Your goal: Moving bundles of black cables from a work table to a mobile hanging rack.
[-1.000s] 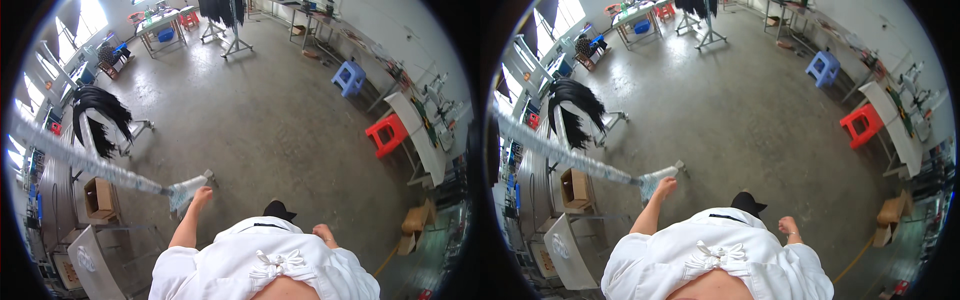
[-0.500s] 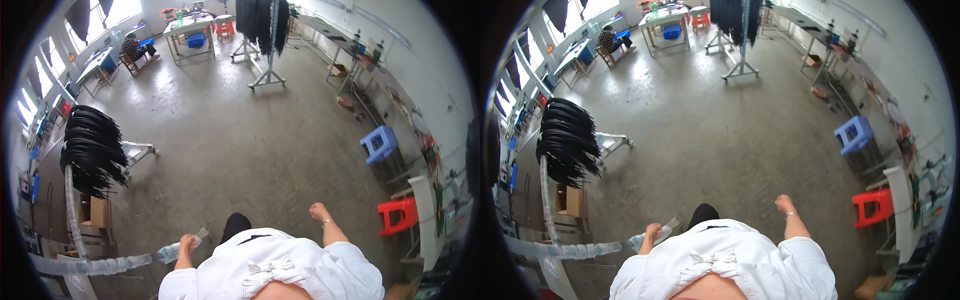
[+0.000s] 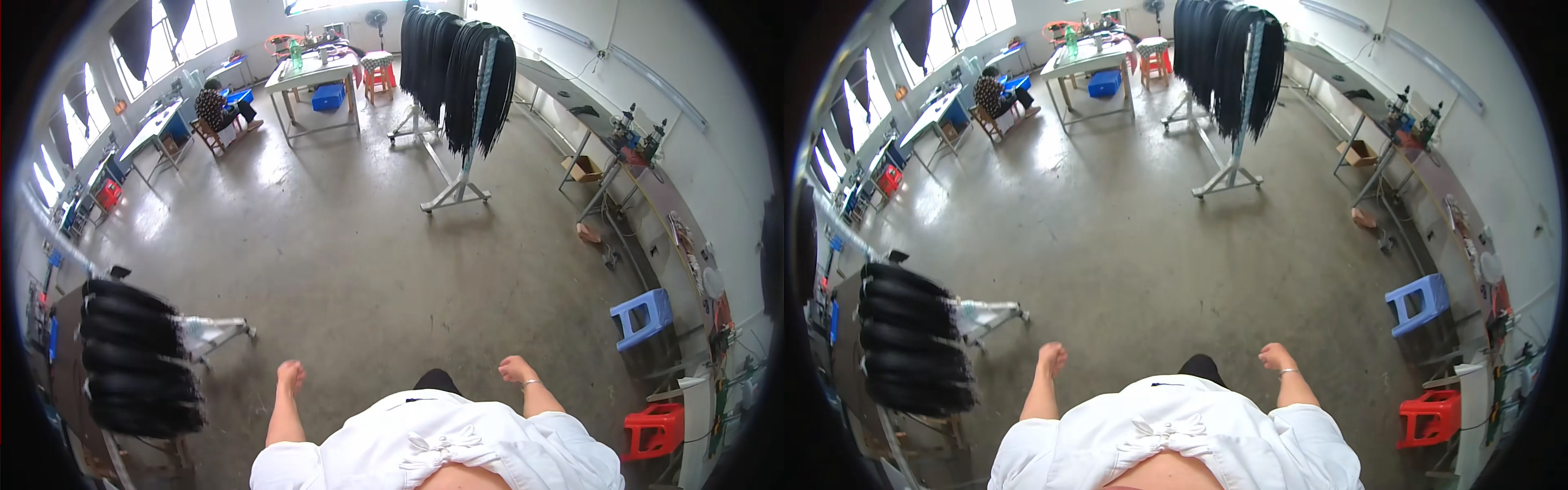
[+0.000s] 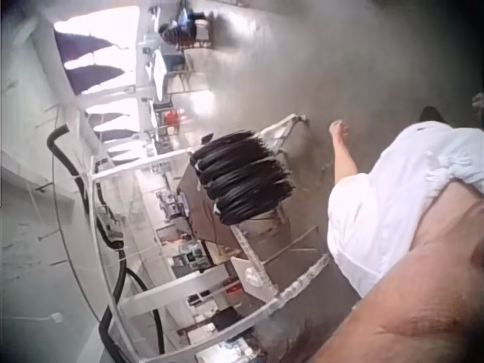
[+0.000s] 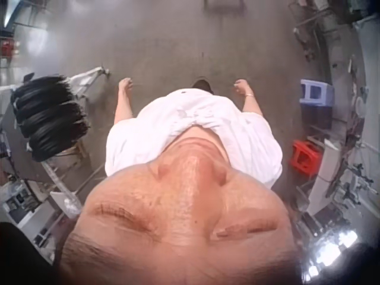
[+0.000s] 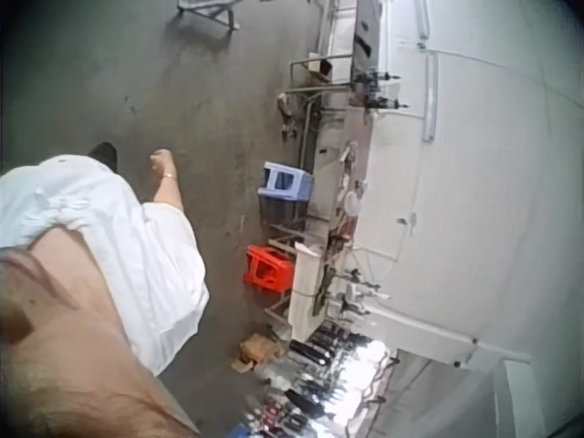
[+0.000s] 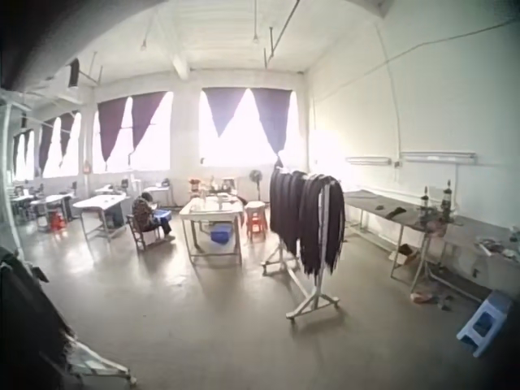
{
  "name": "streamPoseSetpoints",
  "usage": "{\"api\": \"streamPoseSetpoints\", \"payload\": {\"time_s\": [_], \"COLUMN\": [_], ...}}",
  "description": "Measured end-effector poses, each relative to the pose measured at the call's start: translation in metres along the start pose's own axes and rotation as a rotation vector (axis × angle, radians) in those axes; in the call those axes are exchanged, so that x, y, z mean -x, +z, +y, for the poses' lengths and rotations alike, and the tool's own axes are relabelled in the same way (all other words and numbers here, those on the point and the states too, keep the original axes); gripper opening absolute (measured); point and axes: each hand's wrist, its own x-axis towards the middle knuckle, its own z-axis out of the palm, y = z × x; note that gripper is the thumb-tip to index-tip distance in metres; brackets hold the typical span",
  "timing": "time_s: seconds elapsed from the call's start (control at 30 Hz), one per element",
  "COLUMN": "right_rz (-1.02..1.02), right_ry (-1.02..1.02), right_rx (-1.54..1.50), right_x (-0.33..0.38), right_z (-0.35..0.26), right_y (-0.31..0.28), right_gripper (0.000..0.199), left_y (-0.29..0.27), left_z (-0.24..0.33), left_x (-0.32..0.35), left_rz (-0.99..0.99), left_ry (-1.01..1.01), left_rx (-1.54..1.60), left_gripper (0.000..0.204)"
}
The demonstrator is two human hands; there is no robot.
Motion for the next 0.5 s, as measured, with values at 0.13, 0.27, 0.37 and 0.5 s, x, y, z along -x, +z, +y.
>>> {"api": "streamPoseSetpoints", "payload": {"time_s": [0.13,0.27,0.37,0.5], "right_rz": [0.068,0.084,0.088,0.156], "right_ry": [0.152,0.19,-0.055,-0.457], "right_rx": [-0.19,-0.359,-0.324,-0.395], "right_x": [-0.066,-0.163,-0.228,-0.281], "right_z": [-0.037,-0.125,-0.26,-0.487], "right_y": [-0.058,-0.132,-0.199,-0.277], "right_gripper": [0.025,0.016,0.011,0.014], "left_y": [0.112,0.198,0.224,0.234], "left_z": [0.183,0.293,0.33,0.368], "left_x": [-0.069,-0.13,-0.18,-0.246], "left_rz": [-0.181,-0.274,-0.268,-0.148], "left_ry": [0.262,0.408,0.335,0.159], "left_rx": [-0.082,-0.187,-0.223,-0.157], "left_gripper": [0.031,0.034,0.03,0.03]}}
